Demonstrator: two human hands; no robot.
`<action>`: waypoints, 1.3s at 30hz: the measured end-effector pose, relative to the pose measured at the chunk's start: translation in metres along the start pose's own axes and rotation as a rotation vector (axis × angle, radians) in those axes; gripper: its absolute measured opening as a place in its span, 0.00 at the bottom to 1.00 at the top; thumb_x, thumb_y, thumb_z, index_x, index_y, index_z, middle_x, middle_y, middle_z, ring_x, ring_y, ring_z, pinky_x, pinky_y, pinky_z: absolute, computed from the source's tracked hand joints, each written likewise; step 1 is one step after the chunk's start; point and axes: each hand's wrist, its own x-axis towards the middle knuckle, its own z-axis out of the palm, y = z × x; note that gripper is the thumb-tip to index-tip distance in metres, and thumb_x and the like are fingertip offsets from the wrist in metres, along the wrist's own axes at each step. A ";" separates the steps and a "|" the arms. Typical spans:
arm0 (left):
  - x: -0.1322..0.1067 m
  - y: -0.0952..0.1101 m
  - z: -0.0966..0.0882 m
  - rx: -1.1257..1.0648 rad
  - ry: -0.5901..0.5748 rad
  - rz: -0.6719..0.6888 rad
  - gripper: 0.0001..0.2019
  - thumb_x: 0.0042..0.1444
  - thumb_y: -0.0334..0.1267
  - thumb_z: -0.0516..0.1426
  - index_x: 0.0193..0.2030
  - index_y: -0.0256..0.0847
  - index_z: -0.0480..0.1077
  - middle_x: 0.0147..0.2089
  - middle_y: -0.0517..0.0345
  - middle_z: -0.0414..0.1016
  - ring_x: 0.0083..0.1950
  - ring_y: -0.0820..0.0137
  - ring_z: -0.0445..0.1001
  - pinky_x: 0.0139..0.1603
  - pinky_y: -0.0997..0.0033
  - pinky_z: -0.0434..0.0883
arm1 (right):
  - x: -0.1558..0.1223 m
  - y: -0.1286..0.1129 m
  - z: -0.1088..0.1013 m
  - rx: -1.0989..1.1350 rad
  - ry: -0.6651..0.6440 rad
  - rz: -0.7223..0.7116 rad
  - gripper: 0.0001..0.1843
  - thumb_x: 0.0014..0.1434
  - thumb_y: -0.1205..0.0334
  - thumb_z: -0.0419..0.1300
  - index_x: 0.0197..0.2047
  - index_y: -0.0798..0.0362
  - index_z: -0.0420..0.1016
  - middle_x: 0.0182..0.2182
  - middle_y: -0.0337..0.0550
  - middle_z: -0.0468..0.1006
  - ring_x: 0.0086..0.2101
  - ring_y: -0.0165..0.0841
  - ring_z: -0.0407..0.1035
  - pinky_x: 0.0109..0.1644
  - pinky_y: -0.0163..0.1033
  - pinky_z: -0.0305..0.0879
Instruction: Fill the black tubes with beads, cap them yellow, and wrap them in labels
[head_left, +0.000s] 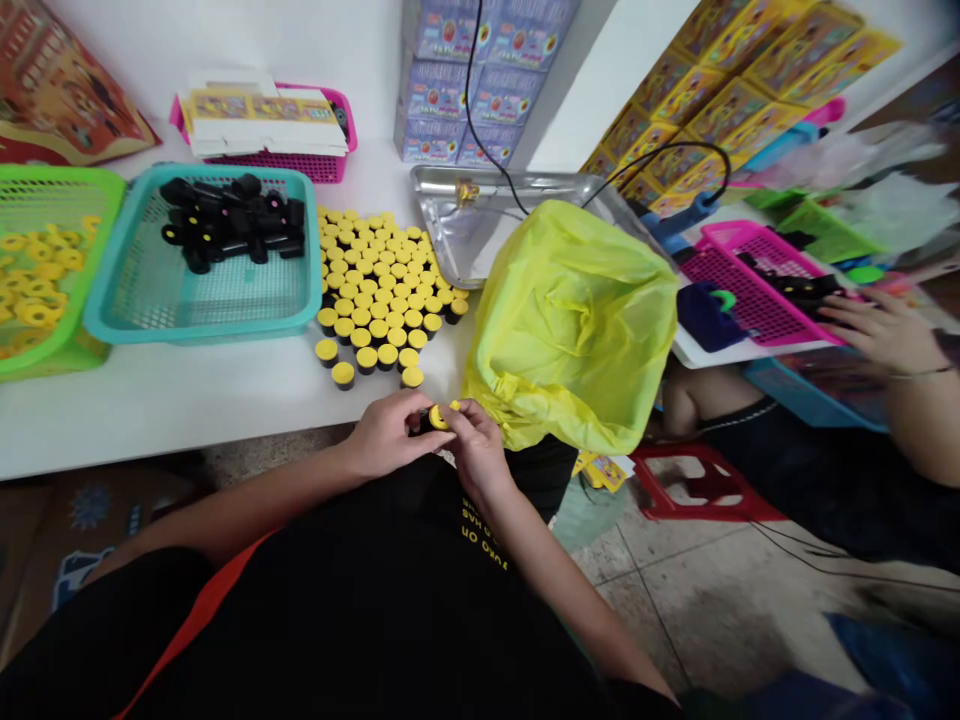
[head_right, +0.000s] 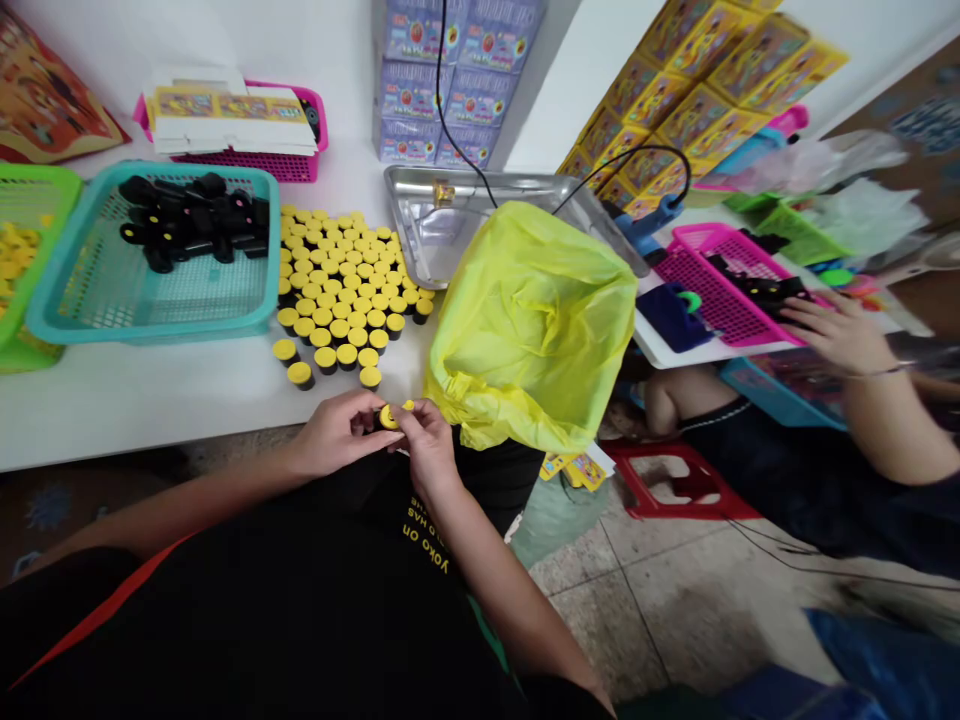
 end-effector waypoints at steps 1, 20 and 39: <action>0.000 0.001 0.000 -0.055 -0.016 -0.029 0.12 0.56 0.47 0.61 0.38 0.40 0.71 0.28 0.62 0.67 0.27 0.74 0.65 0.28 0.73 0.61 | 0.000 -0.001 -0.002 0.022 -0.008 0.017 0.20 0.42 0.53 0.73 0.30 0.52 0.67 0.22 0.31 0.72 0.18 0.26 0.67 0.19 0.30 0.63; -0.002 0.001 0.025 -0.533 -0.149 -0.289 0.21 0.63 0.58 0.51 0.31 0.43 0.54 0.24 0.69 0.58 0.20 0.79 0.58 0.19 0.77 0.56 | -0.013 0.001 -0.004 0.048 0.029 -0.080 0.17 0.45 0.56 0.73 0.31 0.52 0.70 0.22 0.29 0.71 0.17 0.24 0.63 0.19 0.30 0.57; -0.005 0.009 0.025 -0.833 -0.078 -0.374 0.21 0.60 0.59 0.54 0.33 0.41 0.59 0.21 0.70 0.57 0.17 0.81 0.56 0.14 0.81 0.51 | -0.026 -0.004 -0.014 -0.957 -0.019 -1.180 0.11 0.64 0.67 0.61 0.49 0.48 0.77 0.39 0.46 0.77 0.38 0.35 0.75 0.41 0.41 0.75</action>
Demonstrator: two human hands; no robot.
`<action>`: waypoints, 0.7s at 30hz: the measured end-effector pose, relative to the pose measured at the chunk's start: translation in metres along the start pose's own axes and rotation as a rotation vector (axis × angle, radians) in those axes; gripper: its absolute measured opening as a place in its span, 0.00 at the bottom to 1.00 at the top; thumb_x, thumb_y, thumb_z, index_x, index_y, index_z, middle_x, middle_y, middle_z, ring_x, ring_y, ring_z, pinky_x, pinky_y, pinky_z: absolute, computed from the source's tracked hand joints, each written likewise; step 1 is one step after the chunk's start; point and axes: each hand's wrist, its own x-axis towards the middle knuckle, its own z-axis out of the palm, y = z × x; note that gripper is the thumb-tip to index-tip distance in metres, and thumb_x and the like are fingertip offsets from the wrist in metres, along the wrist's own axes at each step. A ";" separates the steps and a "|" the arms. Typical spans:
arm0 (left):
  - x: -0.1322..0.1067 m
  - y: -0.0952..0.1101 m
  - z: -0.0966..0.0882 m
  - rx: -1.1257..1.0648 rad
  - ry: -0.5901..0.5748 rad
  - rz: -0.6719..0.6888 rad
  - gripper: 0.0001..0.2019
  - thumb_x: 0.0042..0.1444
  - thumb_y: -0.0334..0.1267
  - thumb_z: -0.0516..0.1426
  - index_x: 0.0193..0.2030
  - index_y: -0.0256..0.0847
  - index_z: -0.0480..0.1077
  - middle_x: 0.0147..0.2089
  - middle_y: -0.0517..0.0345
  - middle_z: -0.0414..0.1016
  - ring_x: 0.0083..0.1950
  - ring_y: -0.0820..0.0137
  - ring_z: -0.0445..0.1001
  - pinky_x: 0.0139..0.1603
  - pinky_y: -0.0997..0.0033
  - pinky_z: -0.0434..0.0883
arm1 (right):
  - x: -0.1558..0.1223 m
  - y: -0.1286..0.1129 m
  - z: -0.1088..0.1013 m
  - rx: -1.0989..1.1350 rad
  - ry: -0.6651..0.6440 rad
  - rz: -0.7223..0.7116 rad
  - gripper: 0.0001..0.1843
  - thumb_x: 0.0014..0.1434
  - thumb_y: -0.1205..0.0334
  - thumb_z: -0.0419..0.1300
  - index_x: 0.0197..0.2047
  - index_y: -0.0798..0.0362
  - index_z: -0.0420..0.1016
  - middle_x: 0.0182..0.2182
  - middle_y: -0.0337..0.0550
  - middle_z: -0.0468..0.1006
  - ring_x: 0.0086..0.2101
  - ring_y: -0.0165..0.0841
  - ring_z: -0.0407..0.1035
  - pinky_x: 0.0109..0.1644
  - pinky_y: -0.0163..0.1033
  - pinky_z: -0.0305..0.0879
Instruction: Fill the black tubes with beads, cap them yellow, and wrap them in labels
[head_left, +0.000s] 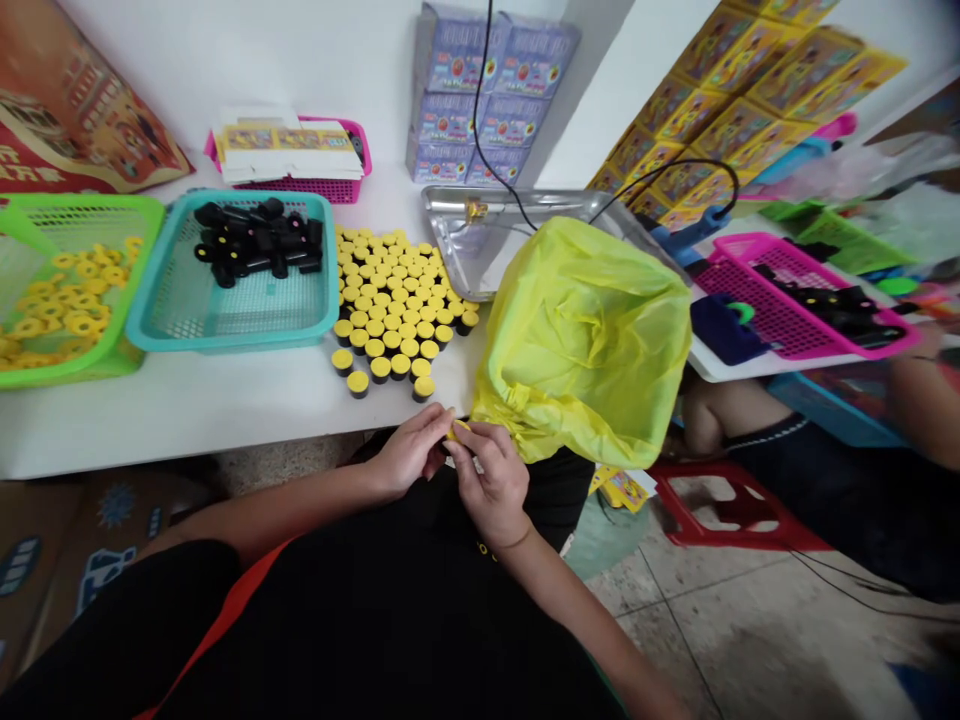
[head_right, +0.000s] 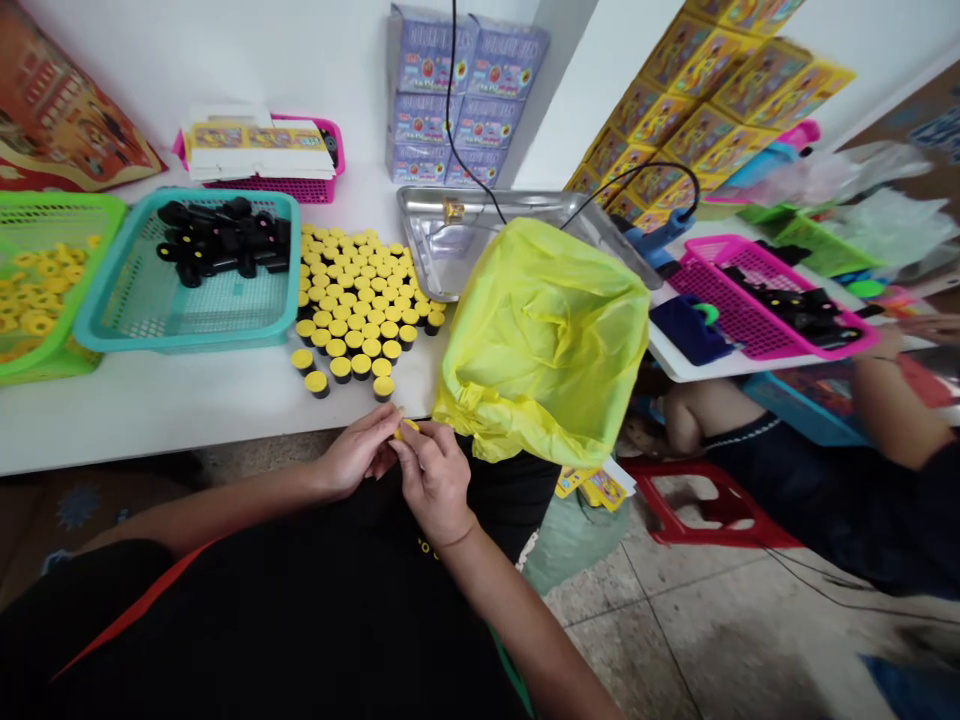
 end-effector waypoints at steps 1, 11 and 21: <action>0.000 -0.001 0.000 -0.019 0.013 0.004 0.21 0.59 0.59 0.54 0.32 0.41 0.59 0.22 0.70 0.56 0.17 0.81 0.56 0.14 0.81 0.51 | 0.000 0.000 0.001 0.027 -0.010 0.008 0.10 0.63 0.67 0.62 0.48 0.49 0.77 0.39 0.45 0.76 0.38 0.35 0.74 0.41 0.41 0.75; -0.003 -0.011 -0.005 -0.056 0.139 -0.034 0.19 0.59 0.56 0.54 0.31 0.42 0.59 0.22 0.69 0.55 0.18 0.80 0.55 0.14 0.79 0.51 | 0.004 0.001 0.010 0.179 -0.108 0.065 0.05 0.64 0.67 0.62 0.43 0.50 0.75 0.35 0.43 0.77 0.37 0.34 0.74 0.40 0.41 0.74; -0.002 -0.002 -0.007 -0.015 0.112 0.016 0.19 0.62 0.56 0.52 0.32 0.42 0.59 0.23 0.68 0.56 0.17 0.79 0.56 0.15 0.78 0.51 | 0.009 -0.003 0.008 0.081 -0.020 0.002 0.08 0.62 0.64 0.65 0.45 0.51 0.75 0.36 0.45 0.79 0.36 0.35 0.76 0.41 0.41 0.75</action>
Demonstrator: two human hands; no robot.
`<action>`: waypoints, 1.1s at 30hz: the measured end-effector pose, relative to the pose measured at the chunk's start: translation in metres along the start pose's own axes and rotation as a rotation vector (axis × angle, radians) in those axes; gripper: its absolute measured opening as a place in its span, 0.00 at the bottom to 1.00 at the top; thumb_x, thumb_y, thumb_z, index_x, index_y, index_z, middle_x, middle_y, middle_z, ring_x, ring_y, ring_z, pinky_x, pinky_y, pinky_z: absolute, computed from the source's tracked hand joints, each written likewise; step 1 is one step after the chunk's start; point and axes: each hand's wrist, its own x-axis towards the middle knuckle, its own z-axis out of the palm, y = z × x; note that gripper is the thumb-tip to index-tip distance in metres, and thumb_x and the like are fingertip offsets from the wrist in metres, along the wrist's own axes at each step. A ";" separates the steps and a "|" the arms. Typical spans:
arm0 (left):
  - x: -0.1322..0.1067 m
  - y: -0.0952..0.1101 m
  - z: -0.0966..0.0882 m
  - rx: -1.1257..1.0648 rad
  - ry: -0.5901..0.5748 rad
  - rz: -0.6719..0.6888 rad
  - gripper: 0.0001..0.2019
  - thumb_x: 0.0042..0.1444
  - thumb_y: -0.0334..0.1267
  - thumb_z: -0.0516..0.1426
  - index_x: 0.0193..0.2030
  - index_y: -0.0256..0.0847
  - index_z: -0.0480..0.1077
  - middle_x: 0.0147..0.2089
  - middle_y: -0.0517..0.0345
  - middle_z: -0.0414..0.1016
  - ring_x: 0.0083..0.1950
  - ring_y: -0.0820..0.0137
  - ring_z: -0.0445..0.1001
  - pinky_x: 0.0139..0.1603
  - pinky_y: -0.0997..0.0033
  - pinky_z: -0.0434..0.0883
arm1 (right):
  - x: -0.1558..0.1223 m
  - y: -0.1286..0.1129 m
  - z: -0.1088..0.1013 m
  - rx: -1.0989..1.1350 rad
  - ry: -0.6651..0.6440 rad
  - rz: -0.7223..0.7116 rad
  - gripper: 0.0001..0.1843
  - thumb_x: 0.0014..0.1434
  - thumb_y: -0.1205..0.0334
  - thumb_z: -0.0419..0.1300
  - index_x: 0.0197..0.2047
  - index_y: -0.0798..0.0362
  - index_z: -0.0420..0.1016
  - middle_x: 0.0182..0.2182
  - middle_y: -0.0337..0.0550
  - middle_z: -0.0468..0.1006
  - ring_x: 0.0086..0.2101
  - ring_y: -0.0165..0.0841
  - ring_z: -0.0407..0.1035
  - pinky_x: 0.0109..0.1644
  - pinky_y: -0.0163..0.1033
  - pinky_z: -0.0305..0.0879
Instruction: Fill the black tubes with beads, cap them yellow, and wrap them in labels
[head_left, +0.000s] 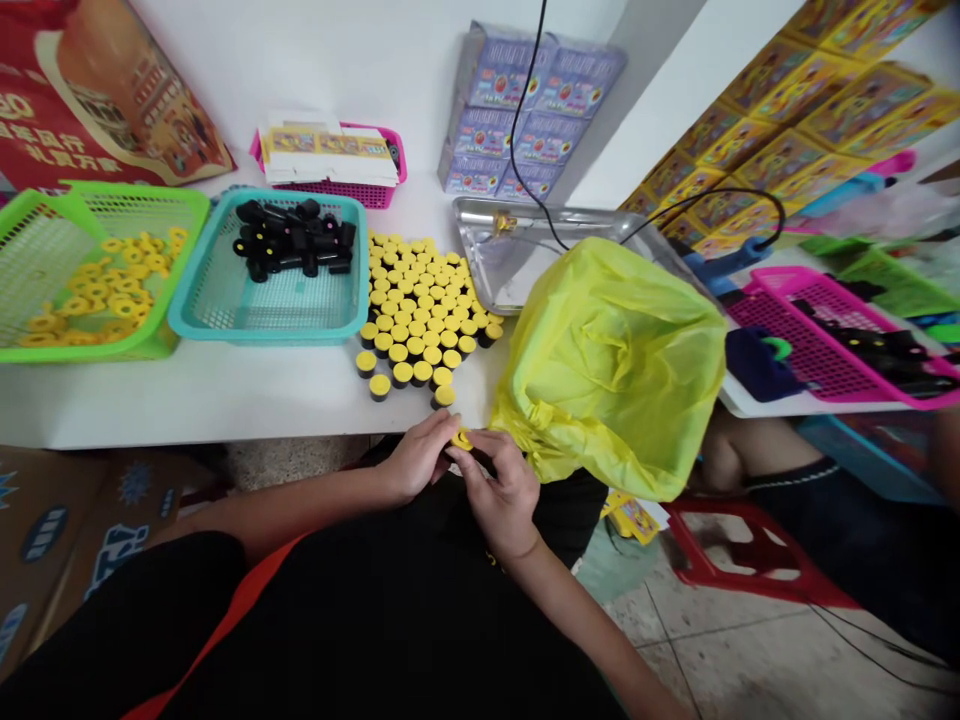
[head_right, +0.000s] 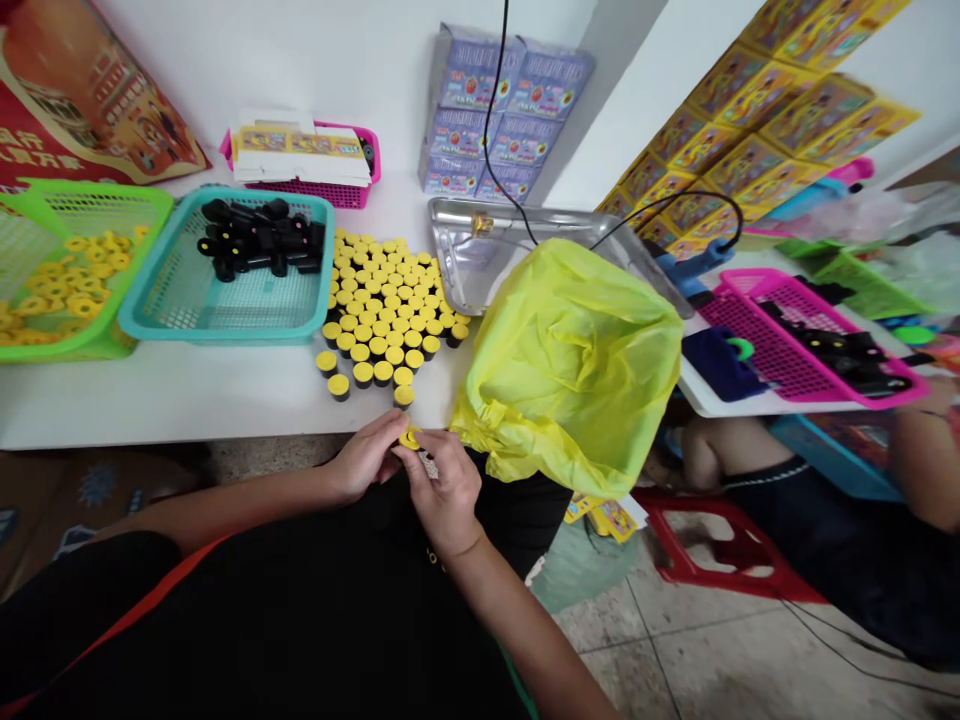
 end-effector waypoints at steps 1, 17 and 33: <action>0.000 0.000 0.000 0.001 -0.003 -0.004 0.19 0.62 0.57 0.52 0.32 0.42 0.59 0.22 0.69 0.56 0.17 0.79 0.56 0.15 0.77 0.51 | 0.000 0.000 0.000 -0.001 -0.009 -0.018 0.07 0.62 0.65 0.65 0.45 0.51 0.75 0.37 0.45 0.79 0.36 0.35 0.76 0.41 0.41 0.75; 0.002 0.016 -0.027 0.239 -0.086 0.031 0.22 0.61 0.61 0.51 0.40 0.42 0.61 0.27 0.65 0.69 0.15 0.78 0.64 0.15 0.78 0.56 | 0.011 0.038 -0.001 -0.542 -0.012 -0.161 0.09 0.64 0.60 0.61 0.45 0.56 0.72 0.36 0.50 0.76 0.33 0.38 0.74 0.31 0.38 0.69; -0.022 0.187 -0.262 1.119 1.091 0.302 0.12 0.60 0.41 0.55 0.27 0.40 0.67 0.29 0.55 0.71 0.38 0.65 0.72 0.39 0.69 0.66 | 0.017 0.078 0.021 -0.698 -0.060 -0.214 0.21 0.65 0.58 0.54 0.57 0.62 0.67 0.37 0.58 0.77 0.29 0.45 0.73 0.26 0.43 0.64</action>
